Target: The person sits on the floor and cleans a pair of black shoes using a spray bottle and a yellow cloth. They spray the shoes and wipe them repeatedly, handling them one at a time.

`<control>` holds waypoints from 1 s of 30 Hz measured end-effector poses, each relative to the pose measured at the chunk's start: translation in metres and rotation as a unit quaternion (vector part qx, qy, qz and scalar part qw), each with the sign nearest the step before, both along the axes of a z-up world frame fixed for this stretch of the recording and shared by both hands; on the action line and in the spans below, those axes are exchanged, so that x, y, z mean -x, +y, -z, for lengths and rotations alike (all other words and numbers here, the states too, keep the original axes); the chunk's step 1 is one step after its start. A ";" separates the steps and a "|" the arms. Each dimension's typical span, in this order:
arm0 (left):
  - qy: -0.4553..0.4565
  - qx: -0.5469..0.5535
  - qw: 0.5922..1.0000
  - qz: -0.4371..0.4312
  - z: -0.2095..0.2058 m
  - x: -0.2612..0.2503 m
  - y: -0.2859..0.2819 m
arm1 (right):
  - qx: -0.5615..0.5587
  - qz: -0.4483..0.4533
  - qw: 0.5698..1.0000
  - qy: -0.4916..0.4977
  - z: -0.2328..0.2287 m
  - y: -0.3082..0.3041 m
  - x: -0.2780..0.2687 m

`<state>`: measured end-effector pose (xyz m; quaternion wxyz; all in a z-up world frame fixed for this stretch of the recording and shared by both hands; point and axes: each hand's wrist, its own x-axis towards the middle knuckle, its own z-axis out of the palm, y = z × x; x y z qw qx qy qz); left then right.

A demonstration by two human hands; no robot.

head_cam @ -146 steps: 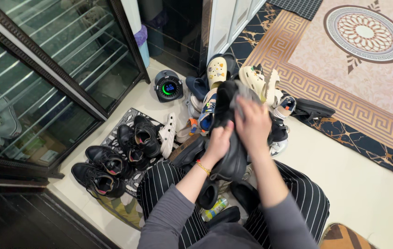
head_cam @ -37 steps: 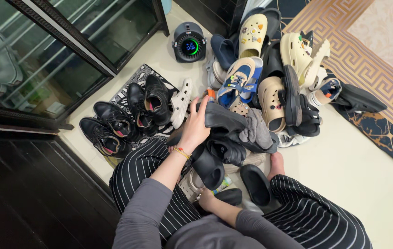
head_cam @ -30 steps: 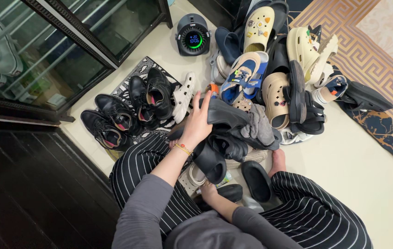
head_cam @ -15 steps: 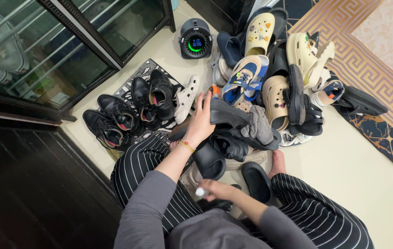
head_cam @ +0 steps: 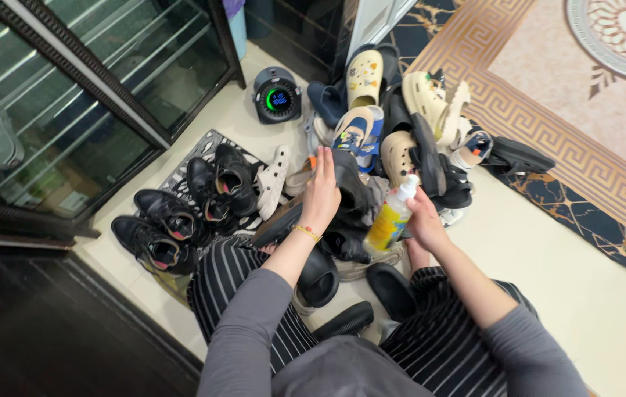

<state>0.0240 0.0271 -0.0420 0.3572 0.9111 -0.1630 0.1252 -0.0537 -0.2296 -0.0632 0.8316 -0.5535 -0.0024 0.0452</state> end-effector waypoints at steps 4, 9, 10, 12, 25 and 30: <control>-0.064 -0.005 0.998 -0.001 -0.011 -0.039 -0.054 | -0.007 0.027 1.000 -0.010 -0.022 -0.027 -0.030; -0.066 -0.036 0.996 0.051 -0.032 -0.081 -0.135 | 0.094 0.204 0.974 -0.045 -0.020 -0.059 -0.063; -0.079 -0.037 0.995 0.057 -0.035 -0.087 -0.147 | 0.126 0.216 0.965 -0.082 -0.016 -0.065 -0.068; -0.095 -0.038 0.993 0.065 -0.039 -0.096 -0.165 | 0.164 0.233 0.951 -0.116 -0.006 -0.080 -0.075; -0.044 -0.067 0.997 0.021 -0.012 -0.097 -0.195 | 0.096 0.303 0.945 -0.081 0.048 -0.107 -0.098; -0.079 -0.072 0.993 0.051 0.004 -0.095 -0.205 | -0.031 0.316 0.948 -0.001 0.021 -0.089 -0.107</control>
